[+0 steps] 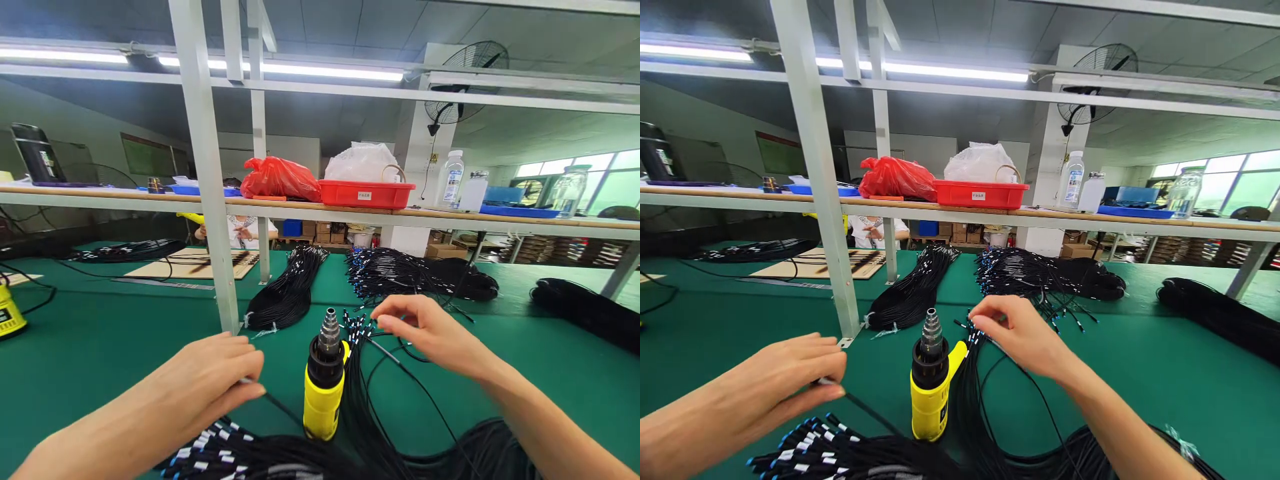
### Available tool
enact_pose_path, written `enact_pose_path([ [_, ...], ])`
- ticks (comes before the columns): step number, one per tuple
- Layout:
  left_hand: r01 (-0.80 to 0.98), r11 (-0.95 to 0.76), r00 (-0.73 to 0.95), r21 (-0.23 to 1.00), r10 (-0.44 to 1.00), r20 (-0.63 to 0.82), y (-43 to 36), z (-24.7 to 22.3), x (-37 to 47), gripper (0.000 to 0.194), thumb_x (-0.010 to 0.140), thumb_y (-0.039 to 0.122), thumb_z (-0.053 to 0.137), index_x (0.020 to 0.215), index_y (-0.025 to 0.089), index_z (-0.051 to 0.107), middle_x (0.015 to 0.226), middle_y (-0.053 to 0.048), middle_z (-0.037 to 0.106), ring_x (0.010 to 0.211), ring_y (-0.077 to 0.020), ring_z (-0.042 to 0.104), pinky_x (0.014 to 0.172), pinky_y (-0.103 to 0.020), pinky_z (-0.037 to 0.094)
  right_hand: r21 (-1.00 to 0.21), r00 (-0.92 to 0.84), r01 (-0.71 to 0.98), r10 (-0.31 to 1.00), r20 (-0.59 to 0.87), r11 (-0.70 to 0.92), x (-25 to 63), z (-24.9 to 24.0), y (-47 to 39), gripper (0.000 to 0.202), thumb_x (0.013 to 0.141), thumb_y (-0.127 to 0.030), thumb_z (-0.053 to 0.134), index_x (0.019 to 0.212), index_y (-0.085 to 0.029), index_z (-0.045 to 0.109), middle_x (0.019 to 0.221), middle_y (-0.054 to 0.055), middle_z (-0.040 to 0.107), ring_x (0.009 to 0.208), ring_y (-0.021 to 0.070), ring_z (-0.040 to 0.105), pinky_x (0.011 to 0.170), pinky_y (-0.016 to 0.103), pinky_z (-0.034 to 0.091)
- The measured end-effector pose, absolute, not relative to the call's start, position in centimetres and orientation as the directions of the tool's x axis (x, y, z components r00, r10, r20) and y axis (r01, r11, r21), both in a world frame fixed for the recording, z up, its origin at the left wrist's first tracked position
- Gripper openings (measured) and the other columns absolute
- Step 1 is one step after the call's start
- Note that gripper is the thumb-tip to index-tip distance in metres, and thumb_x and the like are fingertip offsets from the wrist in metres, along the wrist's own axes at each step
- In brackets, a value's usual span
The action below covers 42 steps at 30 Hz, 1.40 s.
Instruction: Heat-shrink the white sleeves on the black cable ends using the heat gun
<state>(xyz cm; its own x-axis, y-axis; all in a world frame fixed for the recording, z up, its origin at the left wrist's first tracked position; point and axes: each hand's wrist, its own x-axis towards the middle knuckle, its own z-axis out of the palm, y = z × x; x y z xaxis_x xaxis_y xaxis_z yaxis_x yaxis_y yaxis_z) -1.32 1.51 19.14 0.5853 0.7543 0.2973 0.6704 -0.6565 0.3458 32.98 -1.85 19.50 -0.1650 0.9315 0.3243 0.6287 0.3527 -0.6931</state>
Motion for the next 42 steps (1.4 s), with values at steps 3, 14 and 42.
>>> enact_pose_path([
  [3, 0.623, -0.730, 0.675, 0.281, 0.683, 0.278, 0.2, 21.5, 2.4, 0.038, 0.090, 0.056, 0.046, 0.068, 0.027, 0.059, 0.075, -0.001, 0.062, 0.069, -0.0211, 0.052, 0.063, -0.032, 0.034, -0.686, -0.290, 0.581, 0.899, 0.328, 0.438, 29.5, 20.9, -4.8, 0.026, 0.092, -0.039, 0.056, 0.113, -0.027, 0.063, 0.108, 0.004, 0.068, 0.099, 0.0209, 0.061, 0.084, 0.032, 0.049],
  [14, 0.536, -0.776, 0.640, 0.332, 0.630, 0.439, 0.7, 21.9, 6.5, 0.034, 0.098, 0.040, 0.030, 0.081, 0.025, 0.055, 0.082, 0.000, 0.060, 0.076, -0.0190, 0.052, 0.073, -0.031, 0.040, -0.832, -0.328, 0.411, 0.912, 0.248, 0.374, 27.4, 21.4, -3.0, 0.025, 0.094, -0.039, 0.048, 0.078, -0.021, 0.045, 0.067, -0.006, 0.039, 0.057, 0.0097, 0.036, 0.050, 0.023, 0.032],
  [42, 0.480, -0.585, 0.476, 0.654, 0.800, 0.366, 5.8, 19.7, 7.4, 0.039, 0.093, 0.047, 0.044, 0.069, 0.019, 0.055, 0.064, 0.004, 0.052, 0.061, -0.0127, 0.042, 0.056, -0.025, 0.030, -0.635, -0.119, 0.690, 0.919, 0.375, 0.348, 28.5, 20.0, 2.1, 0.027, 0.083, -0.031, 0.058, 0.064, -0.021, 0.043, 0.057, -0.007, 0.043, 0.055, 0.0107, 0.036, 0.051, 0.025, 0.026],
])
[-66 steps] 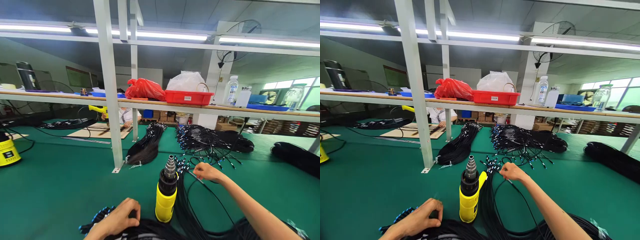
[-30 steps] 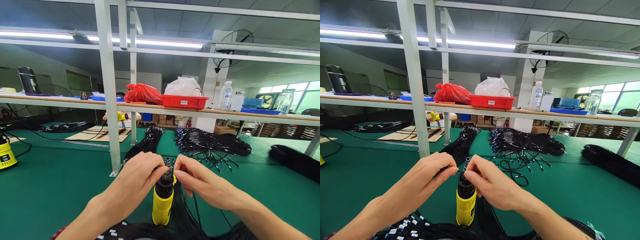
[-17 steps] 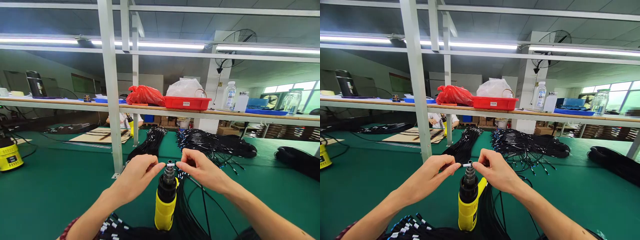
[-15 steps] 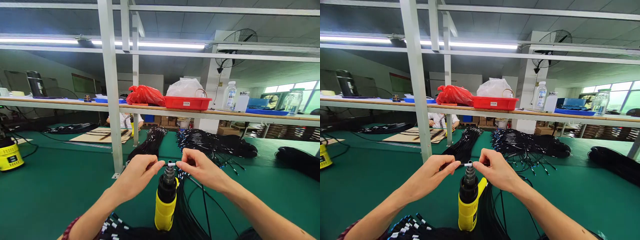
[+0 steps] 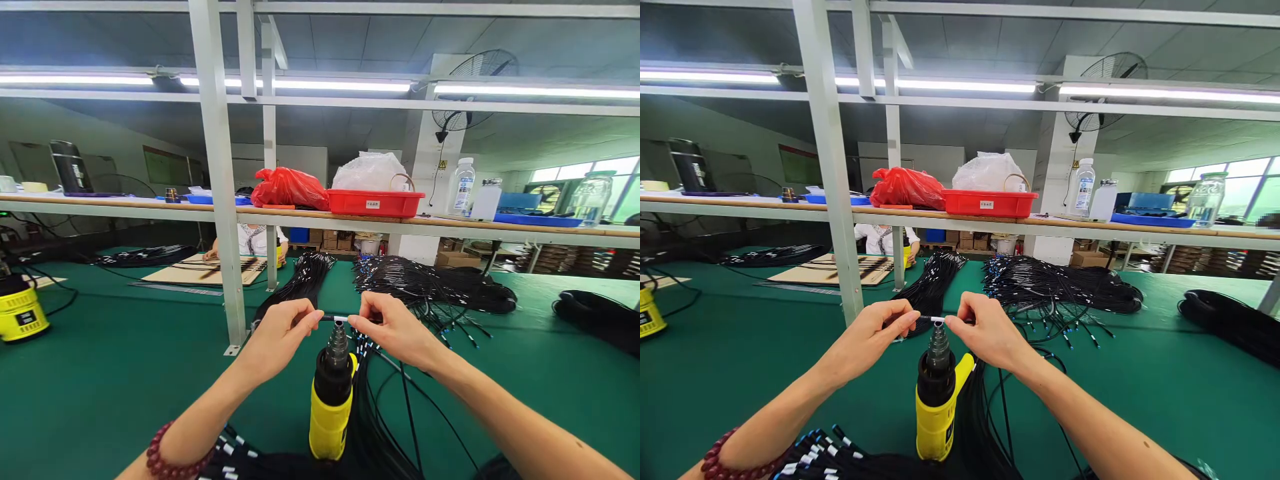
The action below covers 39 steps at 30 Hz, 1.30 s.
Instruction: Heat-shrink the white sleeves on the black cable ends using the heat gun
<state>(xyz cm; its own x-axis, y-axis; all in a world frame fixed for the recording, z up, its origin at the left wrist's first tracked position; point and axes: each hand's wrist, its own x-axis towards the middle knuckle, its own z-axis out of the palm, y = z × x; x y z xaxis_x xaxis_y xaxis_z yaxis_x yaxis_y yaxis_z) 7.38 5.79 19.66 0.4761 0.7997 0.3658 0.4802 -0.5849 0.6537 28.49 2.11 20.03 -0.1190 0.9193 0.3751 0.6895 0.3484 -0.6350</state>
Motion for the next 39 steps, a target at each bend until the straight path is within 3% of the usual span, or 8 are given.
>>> enact_pose_path([
  [19, 0.471, -0.566, 0.437, 0.677, 0.816, 0.379, 6.26, 19.49, 7.68, 0.023, 0.087, 0.040, 0.055, 0.077, 0.019, 0.060, 0.070, 0.003, 0.058, 0.064, -0.0136, 0.048, 0.058, -0.026, 0.033, -0.639, -0.119, 0.691, 0.925, 0.360, 0.338, 28.65, 19.80, 2.86, 0.025, 0.080, -0.032, 0.061, 0.065, -0.021, 0.045, 0.058, -0.007, 0.045, 0.055, 0.0110, 0.038, 0.050, 0.025, 0.027],
  [25, 0.471, -0.560, 0.429, 0.682, 0.820, 0.378, 6.01, 19.54, 7.65, 0.016, 0.084, 0.035, 0.059, 0.080, 0.020, 0.060, 0.074, 0.002, 0.062, 0.068, -0.0147, 0.052, 0.061, -0.026, 0.036, -0.657, -0.189, 0.662, 0.928, 0.320, 0.361, 29.15, 20.06, 2.62, 0.021, 0.085, -0.030, 0.056, 0.070, -0.016, 0.062, 0.063, -0.002, 0.056, 0.058, 0.0117, 0.044, 0.053, 0.025, 0.031],
  [33, 0.508, -0.596, 0.482, 0.623, 0.795, 0.368, 6.25, 19.66, 7.45, 0.048, 0.095, 0.052, 0.037, 0.068, 0.019, 0.060, 0.063, 0.002, 0.058, 0.060, -0.0144, 0.049, 0.056, -0.026, 0.033, -0.663, -0.216, 0.617, 0.901, 0.376, 0.424, 29.33, 20.22, 2.45, 0.023, 0.086, -0.030, 0.055, 0.070, -0.016, 0.064, 0.062, -0.002, 0.057, 0.057, 0.0109, 0.043, 0.053, 0.024, 0.031],
  [39, 0.485, -0.617, 0.497, 0.620, 0.778, 0.385, 6.32, 19.67, 7.50, 0.044, 0.094, 0.047, 0.041, 0.068, 0.018, 0.060, 0.063, 0.002, 0.057, 0.060, -0.0140, 0.048, 0.056, -0.025, 0.033, -0.664, -0.201, 0.628, 0.909, 0.366, 0.406, 29.08, 20.24, 2.38, 0.021, 0.085, -0.028, 0.056, 0.071, -0.016, 0.064, 0.063, -0.002, 0.059, 0.057, 0.0112, 0.045, 0.053, 0.024, 0.032],
])
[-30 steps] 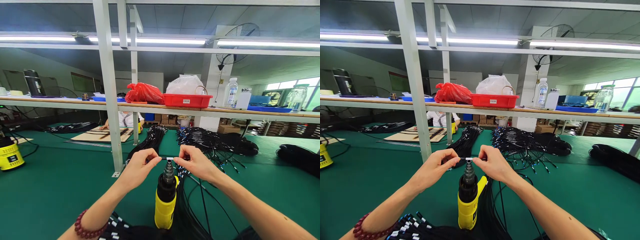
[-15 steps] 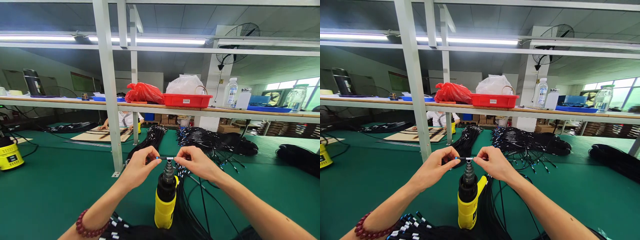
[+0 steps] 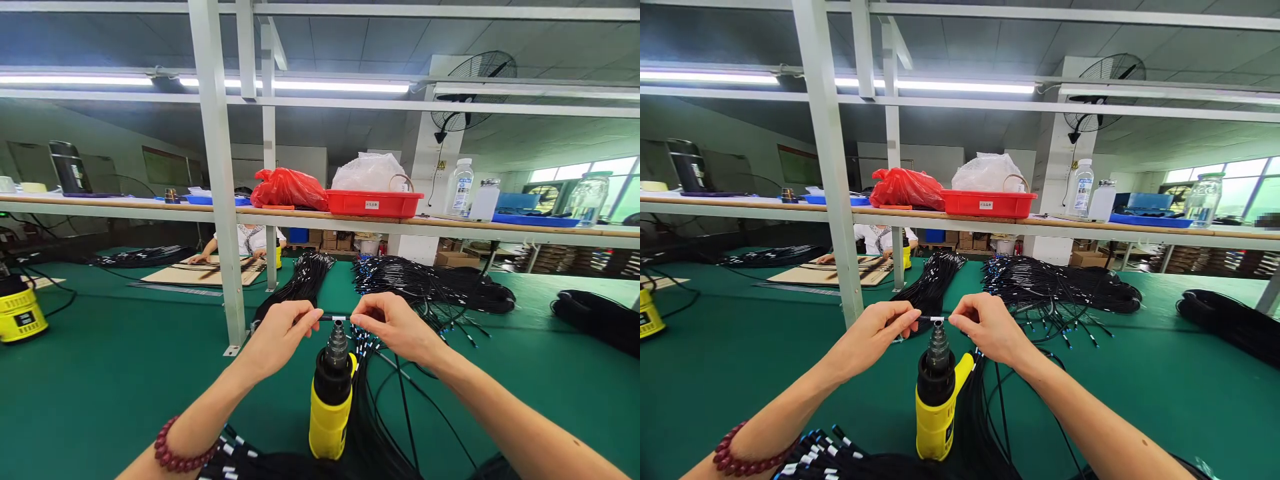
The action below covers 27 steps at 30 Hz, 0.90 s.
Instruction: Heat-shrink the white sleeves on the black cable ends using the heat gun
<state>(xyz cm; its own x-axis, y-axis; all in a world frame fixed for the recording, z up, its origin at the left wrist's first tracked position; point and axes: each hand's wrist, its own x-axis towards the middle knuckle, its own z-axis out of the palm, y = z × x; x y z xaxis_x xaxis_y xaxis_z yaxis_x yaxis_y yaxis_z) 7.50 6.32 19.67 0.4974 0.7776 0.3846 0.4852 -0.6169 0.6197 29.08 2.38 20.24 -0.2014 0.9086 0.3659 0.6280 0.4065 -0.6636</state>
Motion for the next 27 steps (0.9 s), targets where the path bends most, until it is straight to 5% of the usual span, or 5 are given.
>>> enact_pose_path([
  [11, 0.464, -0.593, 0.453, 0.658, 0.797, 0.399, 5.85, 19.90, 7.88, 0.021, 0.089, 0.037, 0.052, 0.081, 0.019, 0.058, 0.070, 0.004, 0.054, 0.062, -0.0127, 0.044, 0.056, -0.024, 0.032, -0.620, -0.190, 0.686, 0.916, 0.353, 0.381, 29.27, 20.28, 2.36, 0.023, 0.086, -0.029, 0.055, 0.075, -0.016, 0.071, 0.065, 0.000, 0.064, 0.058, 0.0120, 0.047, 0.054, 0.025, 0.034],
  [20, 0.488, -0.594, 0.488, 0.639, 0.793, 0.364, 6.22, 19.47, 7.52, 0.047, 0.095, 0.051, 0.037, 0.067, 0.019, 0.055, 0.057, 0.004, 0.048, 0.055, -0.0129, 0.043, 0.052, -0.024, 0.030, -0.616, -0.209, 0.668, 0.900, 0.383, 0.417, 29.38, 20.29, 2.30, 0.024, 0.086, -0.028, 0.055, 0.071, -0.016, 0.069, 0.060, -0.002, 0.059, 0.055, 0.0110, 0.042, 0.052, 0.024, 0.030],
  [27, 0.472, -0.587, 0.456, 0.658, 0.801, 0.387, 6.27, 19.58, 7.65, 0.037, 0.091, 0.047, 0.047, 0.069, 0.018, 0.056, 0.061, 0.004, 0.049, 0.056, -0.0119, 0.039, 0.051, -0.024, 0.028, -0.633, -0.202, 0.658, 0.906, 0.373, 0.408, 29.15, 20.45, 2.15, 0.020, 0.084, -0.026, 0.056, 0.070, -0.017, 0.068, 0.060, -0.003, 0.058, 0.055, 0.0112, 0.043, 0.052, 0.024, 0.030],
])
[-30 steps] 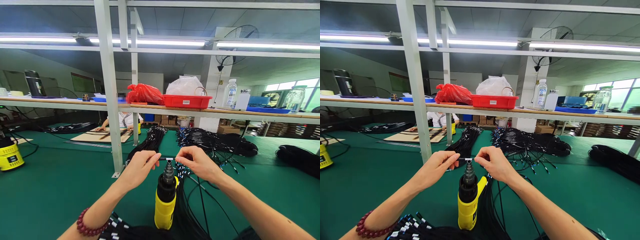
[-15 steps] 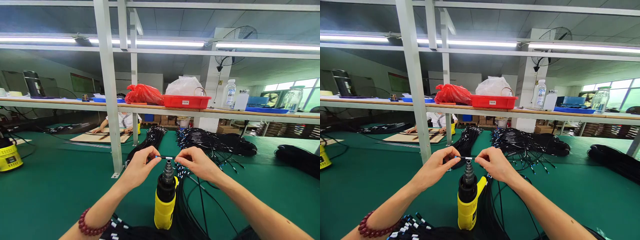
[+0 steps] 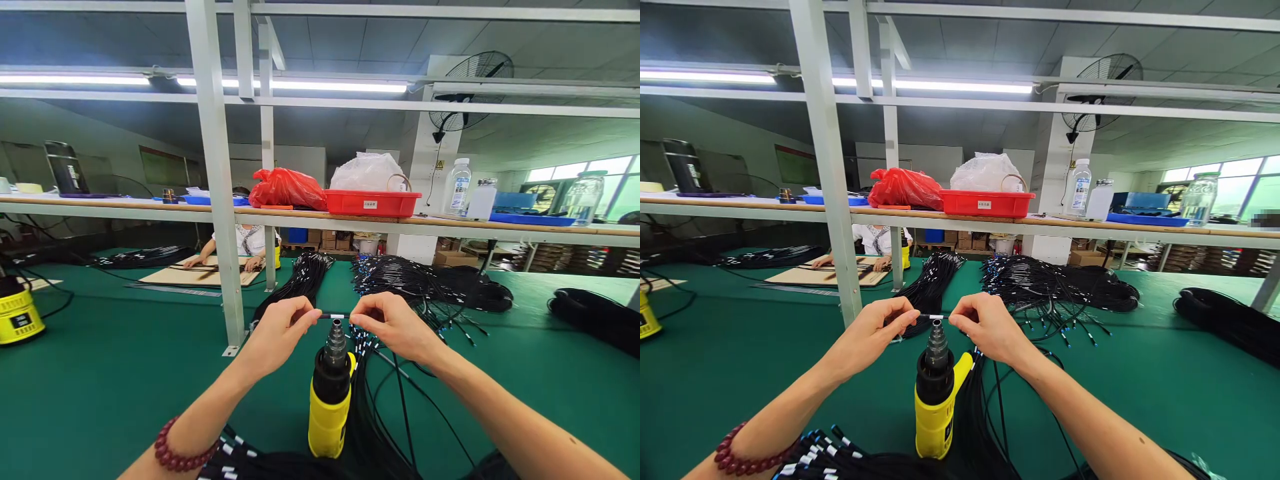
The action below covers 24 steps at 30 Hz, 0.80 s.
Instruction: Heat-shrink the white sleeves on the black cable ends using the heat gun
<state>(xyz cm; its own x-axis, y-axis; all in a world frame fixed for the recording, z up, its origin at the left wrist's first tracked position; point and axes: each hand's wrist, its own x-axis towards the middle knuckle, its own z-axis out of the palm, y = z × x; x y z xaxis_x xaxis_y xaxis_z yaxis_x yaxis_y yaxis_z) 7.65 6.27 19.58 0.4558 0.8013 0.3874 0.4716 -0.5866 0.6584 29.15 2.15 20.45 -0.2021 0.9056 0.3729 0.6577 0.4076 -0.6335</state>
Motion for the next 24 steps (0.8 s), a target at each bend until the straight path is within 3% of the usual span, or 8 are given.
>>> enact_pose_path([
  [15, 0.447, -0.624, 0.466, 0.641, 0.774, 0.429, 5.88, 19.82, 7.70, 0.011, 0.087, 0.031, 0.054, 0.082, 0.021, 0.055, 0.071, 0.005, 0.052, 0.062, -0.0127, 0.044, 0.056, -0.024, 0.032, -0.652, -0.184, 0.634, 0.901, 0.394, 0.415, 29.14, 20.00, 2.48, 0.012, 0.080, -0.021, 0.059, 0.070, -0.017, 0.065, 0.064, -0.002, 0.061, 0.058, 0.0118, 0.048, 0.054, 0.023, 0.034],
  [21, 0.475, -0.641, 0.505, 0.602, 0.760, 0.409, 6.22, 19.54, 7.60, 0.041, 0.096, 0.044, 0.037, 0.066, 0.020, 0.050, 0.061, 0.005, 0.046, 0.058, -0.0128, 0.040, 0.055, -0.025, 0.029, -0.565, -0.217, 0.724, 0.909, 0.357, 0.395, 29.30, 20.44, 2.14, 0.029, 0.089, -0.027, 0.051, 0.069, -0.017, 0.070, 0.059, -0.002, 0.059, 0.053, 0.0115, 0.045, 0.052, 0.024, 0.030],
  [24, 0.490, -0.636, 0.492, 0.596, 0.766, 0.414, 6.38, 19.26, 7.51, 0.046, 0.097, 0.046, 0.035, 0.063, 0.019, 0.051, 0.060, 0.004, 0.047, 0.058, -0.0134, 0.042, 0.056, -0.025, 0.030, -0.552, -0.233, 0.728, 0.904, 0.358, 0.406, 29.18, 20.51, 2.06, 0.032, 0.091, -0.027, 0.048, 0.070, -0.017, 0.069, 0.060, -0.001, 0.059, 0.054, 0.0116, 0.047, 0.053, 0.024, 0.031],
])
